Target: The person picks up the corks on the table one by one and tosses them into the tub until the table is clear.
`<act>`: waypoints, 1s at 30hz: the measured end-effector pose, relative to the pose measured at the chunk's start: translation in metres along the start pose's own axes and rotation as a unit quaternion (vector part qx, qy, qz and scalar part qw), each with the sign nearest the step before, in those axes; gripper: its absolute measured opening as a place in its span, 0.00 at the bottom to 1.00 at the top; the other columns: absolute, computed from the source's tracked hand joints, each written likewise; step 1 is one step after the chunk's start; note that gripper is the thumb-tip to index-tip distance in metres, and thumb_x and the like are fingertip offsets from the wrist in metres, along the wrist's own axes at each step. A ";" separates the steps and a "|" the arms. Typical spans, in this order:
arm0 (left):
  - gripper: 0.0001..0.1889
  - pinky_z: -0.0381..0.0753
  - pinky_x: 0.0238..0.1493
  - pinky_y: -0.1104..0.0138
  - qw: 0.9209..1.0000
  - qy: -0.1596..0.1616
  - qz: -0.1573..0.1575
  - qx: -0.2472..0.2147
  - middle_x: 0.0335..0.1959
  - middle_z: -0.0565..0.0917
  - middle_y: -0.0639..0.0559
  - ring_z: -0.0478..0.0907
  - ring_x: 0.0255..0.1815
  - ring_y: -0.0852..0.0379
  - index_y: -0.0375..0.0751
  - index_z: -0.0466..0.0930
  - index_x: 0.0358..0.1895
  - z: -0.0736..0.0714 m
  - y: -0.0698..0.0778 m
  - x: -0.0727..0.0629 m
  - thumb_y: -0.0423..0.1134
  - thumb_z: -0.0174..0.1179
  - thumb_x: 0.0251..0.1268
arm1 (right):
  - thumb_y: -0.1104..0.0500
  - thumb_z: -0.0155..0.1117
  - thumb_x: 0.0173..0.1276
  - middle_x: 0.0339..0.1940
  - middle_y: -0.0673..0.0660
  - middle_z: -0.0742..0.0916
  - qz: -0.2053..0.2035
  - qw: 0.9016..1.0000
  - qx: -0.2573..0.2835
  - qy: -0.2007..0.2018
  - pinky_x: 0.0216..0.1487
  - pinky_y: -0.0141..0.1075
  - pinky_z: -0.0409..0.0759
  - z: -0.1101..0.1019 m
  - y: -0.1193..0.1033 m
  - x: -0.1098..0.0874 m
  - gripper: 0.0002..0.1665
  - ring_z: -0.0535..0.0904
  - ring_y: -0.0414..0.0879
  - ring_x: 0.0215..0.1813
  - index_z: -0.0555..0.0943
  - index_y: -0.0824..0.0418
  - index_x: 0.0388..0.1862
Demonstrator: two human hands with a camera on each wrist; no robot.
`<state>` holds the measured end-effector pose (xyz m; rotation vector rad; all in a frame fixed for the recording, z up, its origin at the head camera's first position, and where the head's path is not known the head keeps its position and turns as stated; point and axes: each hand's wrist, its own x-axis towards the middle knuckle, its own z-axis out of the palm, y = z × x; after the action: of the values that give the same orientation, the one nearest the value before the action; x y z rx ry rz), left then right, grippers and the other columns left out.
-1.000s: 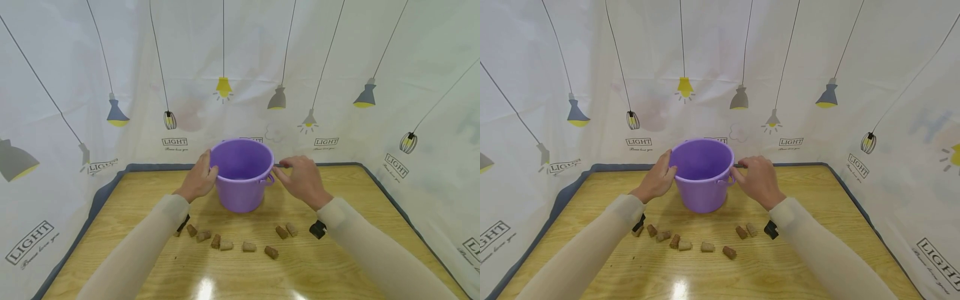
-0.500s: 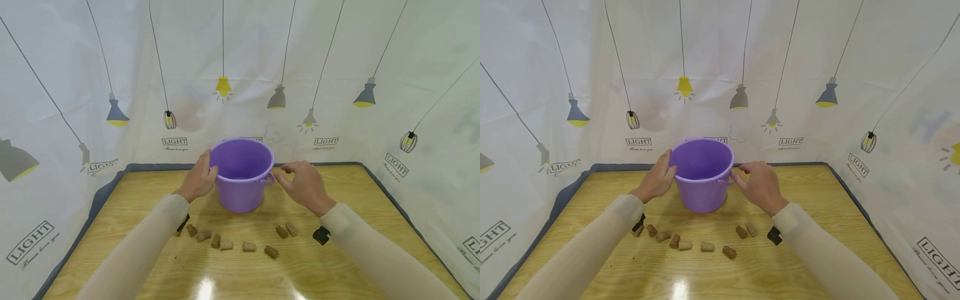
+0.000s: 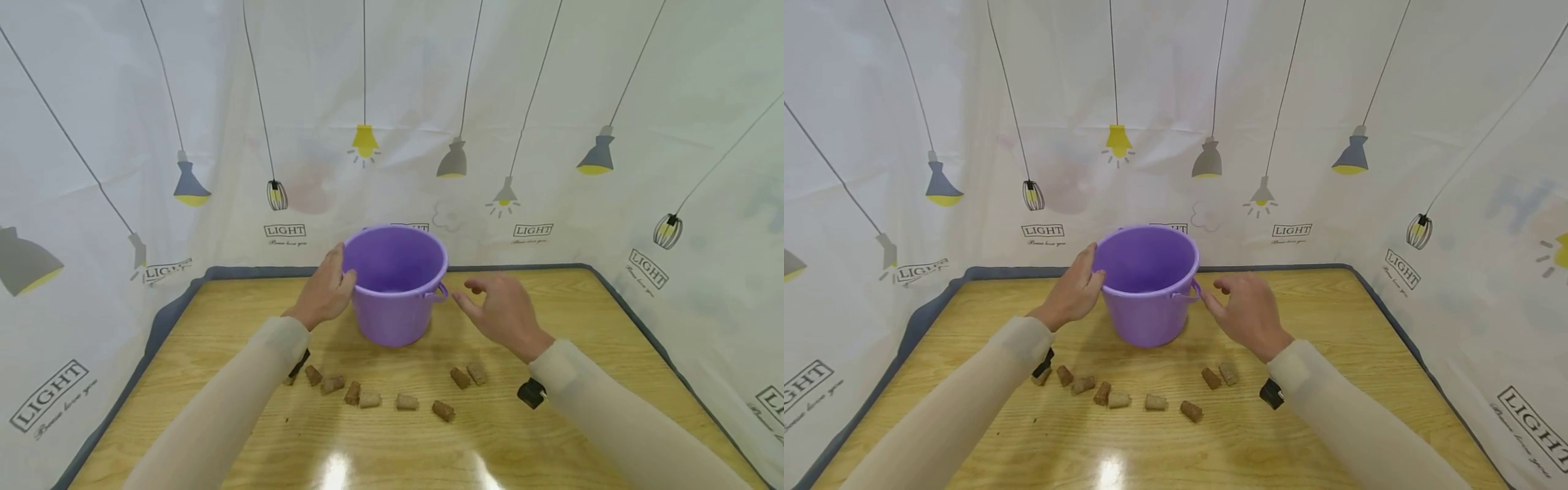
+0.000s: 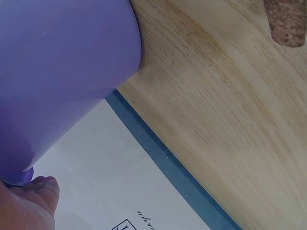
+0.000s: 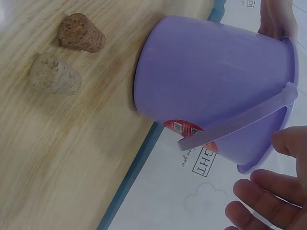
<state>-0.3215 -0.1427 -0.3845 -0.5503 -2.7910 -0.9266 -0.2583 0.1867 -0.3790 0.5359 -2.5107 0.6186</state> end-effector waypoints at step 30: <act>0.38 0.45 0.83 0.52 1.000 -0.002 -0.001 0.003 0.83 0.45 0.33 0.44 0.84 0.41 0.29 0.35 0.82 0.001 -0.001 0.000 0.49 0.35 0.81 | 0.52 0.73 0.67 0.38 0.61 0.91 0.024 0.999 -0.019 -0.034 0.46 0.55 0.85 0.003 0.009 -0.022 0.17 0.85 0.58 0.43 0.90 0.66 0.42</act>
<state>-0.3221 -0.1430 -0.3857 -0.5503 -2.7975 -0.9167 -0.2461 0.1984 -0.3966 0.4932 -2.6003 0.5788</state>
